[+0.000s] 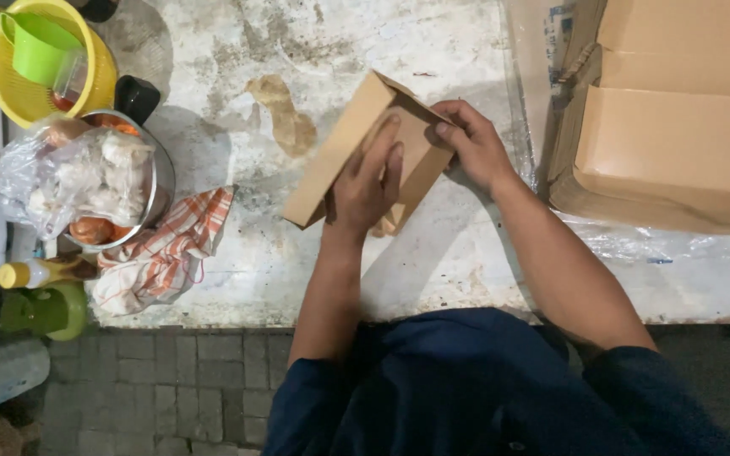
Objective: The person repeatedly assembles flat cardboard boxes by folding the sides and securing the tabs. They stack the completed boxes on the table and continue the process with new flat boxes from a nearby stack.
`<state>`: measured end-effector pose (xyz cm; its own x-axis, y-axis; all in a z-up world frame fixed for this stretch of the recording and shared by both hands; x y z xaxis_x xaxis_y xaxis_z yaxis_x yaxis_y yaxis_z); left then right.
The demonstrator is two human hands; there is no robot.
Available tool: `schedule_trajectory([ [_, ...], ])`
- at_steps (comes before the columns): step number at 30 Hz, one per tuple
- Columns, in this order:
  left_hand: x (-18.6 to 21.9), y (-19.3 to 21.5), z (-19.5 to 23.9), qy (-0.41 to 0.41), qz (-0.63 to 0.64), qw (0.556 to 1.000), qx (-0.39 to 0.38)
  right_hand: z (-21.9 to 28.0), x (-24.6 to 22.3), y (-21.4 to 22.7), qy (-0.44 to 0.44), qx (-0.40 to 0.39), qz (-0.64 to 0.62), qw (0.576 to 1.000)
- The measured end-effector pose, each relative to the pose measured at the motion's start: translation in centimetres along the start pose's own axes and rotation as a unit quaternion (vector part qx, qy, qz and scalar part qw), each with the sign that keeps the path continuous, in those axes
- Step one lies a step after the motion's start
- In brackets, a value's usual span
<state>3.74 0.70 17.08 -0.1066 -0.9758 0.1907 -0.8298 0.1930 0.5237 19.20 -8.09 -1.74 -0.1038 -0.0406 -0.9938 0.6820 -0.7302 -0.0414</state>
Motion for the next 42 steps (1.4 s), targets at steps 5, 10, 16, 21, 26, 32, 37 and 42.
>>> schedule_trajectory([
  [5, -4.4, -1.8, -0.1, 0.042, -0.116, 0.990, -0.065, 1.1, -2.4, -0.8, -0.078, 0.033, 0.011, 0.996],
  [10, -5.2, -3.6, 1.5, 0.091, -0.207, 0.959, -0.174, 1.9, -2.5, -0.6, -0.088, 0.049, 0.009, 0.995],
  [16, -4.3, -2.3, 2.7, 0.022, -0.370, 0.928, -0.033, 1.8, -2.6, -1.7, -0.089, 0.014, 0.071, 0.993],
  [21, -7.2, -4.6, 4.2, 0.095, -0.413, 0.885, -0.194, 1.3, -2.1, -1.5, 0.000, -0.016, 0.087, 0.996],
  [26, -7.3, -4.4, 3.4, 0.081, -0.354, 0.918, -0.159, 1.2, -2.3, -1.6, 0.034, -0.021, 0.099, 0.994],
  [32, -8.2, -5.8, 3.9, 0.090, -0.285, 0.931, -0.210, 1.5, -2.1, -1.6, 0.021, -0.014, 0.115, 0.993],
  [37, -3.9, -3.0, 2.9, 0.061, -0.111, 0.981, -0.148, 1.1, -1.4, -1.1, 0.010, 0.032, 0.128, 0.991],
  [42, -2.2, 5.1, 1.0, 0.046, -0.208, 0.977, 0.022, 1.8, -1.2, -0.6, 0.029, 0.020, 0.036, 0.999],
])
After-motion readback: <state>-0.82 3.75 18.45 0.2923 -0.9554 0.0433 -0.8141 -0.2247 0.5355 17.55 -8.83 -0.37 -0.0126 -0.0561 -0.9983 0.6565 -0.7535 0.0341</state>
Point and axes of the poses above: each hand's wrist, its own z-axis away from the middle knuckle, its own y-axis out of the back of the hand, x = y × z, the point moved 10 cm from there along -z, towards the middle knuckle, and after that the axes turned 2 degrees about -y, right-handed, at the moved point
